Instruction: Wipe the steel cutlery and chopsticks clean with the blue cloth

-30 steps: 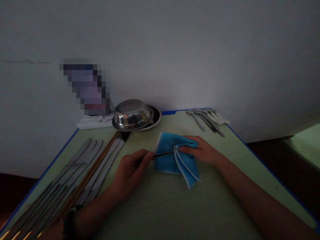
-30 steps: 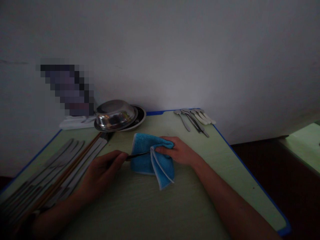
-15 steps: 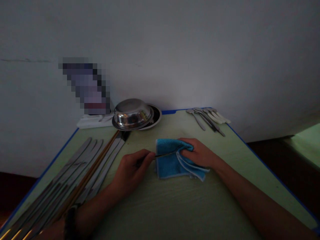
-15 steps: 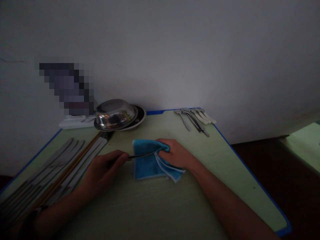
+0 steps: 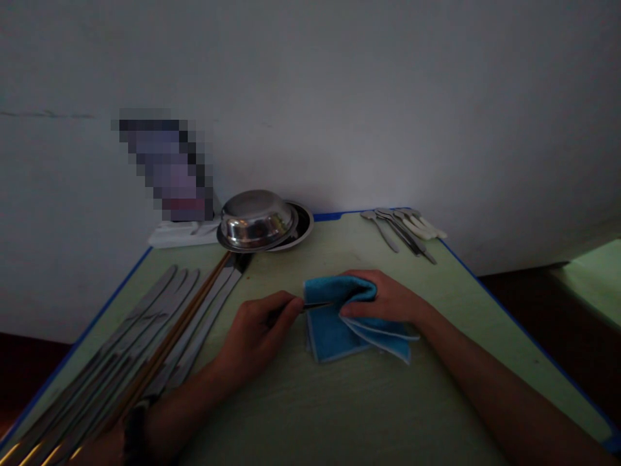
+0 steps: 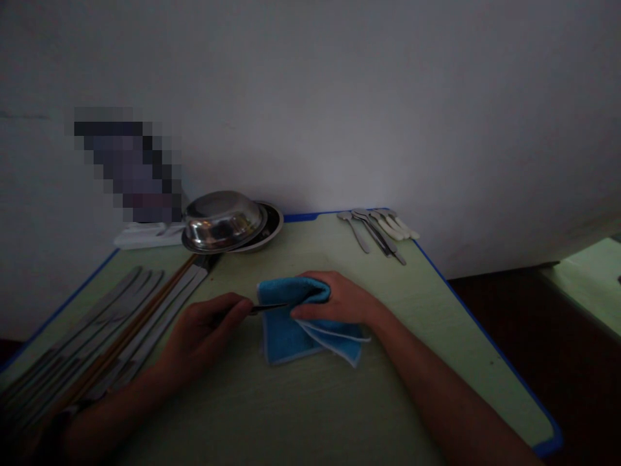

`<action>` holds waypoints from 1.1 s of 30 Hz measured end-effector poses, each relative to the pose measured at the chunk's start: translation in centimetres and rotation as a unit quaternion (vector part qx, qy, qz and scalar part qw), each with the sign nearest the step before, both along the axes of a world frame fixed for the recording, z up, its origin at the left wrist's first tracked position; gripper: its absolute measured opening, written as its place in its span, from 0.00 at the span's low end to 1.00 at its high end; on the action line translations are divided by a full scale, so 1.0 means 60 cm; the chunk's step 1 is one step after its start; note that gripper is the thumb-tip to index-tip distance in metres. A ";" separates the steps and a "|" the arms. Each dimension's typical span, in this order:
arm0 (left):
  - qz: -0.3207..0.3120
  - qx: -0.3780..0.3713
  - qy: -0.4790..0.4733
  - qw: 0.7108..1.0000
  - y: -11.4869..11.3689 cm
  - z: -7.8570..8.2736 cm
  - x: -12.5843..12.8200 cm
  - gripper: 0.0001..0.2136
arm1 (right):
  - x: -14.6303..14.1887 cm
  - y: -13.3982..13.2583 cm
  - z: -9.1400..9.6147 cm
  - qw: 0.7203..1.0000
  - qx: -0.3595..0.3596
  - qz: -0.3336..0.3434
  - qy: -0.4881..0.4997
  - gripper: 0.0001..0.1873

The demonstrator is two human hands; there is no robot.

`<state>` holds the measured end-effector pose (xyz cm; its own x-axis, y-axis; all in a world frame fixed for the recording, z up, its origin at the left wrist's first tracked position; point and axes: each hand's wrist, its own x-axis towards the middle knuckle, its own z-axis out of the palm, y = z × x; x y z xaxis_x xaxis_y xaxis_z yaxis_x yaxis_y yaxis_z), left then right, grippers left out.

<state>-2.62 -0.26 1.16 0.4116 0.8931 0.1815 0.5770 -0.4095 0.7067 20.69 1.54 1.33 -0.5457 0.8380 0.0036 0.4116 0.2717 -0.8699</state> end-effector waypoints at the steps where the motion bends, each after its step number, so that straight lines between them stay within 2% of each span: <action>1: -0.003 0.001 -0.002 1.000 0.000 -0.001 0.000 0.14 | -0.001 0.000 0.001 1.000 0.000 0.002 0.000 0.20; 10: -0.008 0.007 -0.002 1.000 -0.001 -0.003 0.002 0.15 | 0.001 0.000 0.006 0.999 0.000 0.040 -0.015 0.33; 16: -0.013 -0.004 -0.002 1.000 -0.002 -0.003 0.002 0.14 | 0.001 0.002 0.002 0.999 0.026 0.040 -0.015 0.27; 22: -0.009 -0.014 -0.003 1.000 -0.002 -0.002 0.004 0.15 | 0.013 0.008 -0.005 0.996 -0.072 0.030 0.042 0.25; 28: 0.036 -0.048 -0.018 0.998 0.002 0.001 0.005 0.15 | 0.013 0.015 -0.028 0.980 -0.123 -0.074 0.141 0.17; 30: 0.049 -0.047 -0.020 0.998 0.004 0.002 0.005 0.15 | 0.008 0.015 -0.030 0.981 -0.096 -0.096 0.136 0.17; 33: 0.070 -0.045 -0.019 0.996 0.008 0.003 0.003 0.15 | -0.001 0.013 -0.025 0.990 0.008 -0.117 0.076 0.17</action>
<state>-2.42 0.21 1.34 0.2759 0.9548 0.1103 0.5961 -0.2600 0.7596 20.61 2.29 -0.17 -0.3293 0.9404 0.0849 0.3289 0.1986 -0.9233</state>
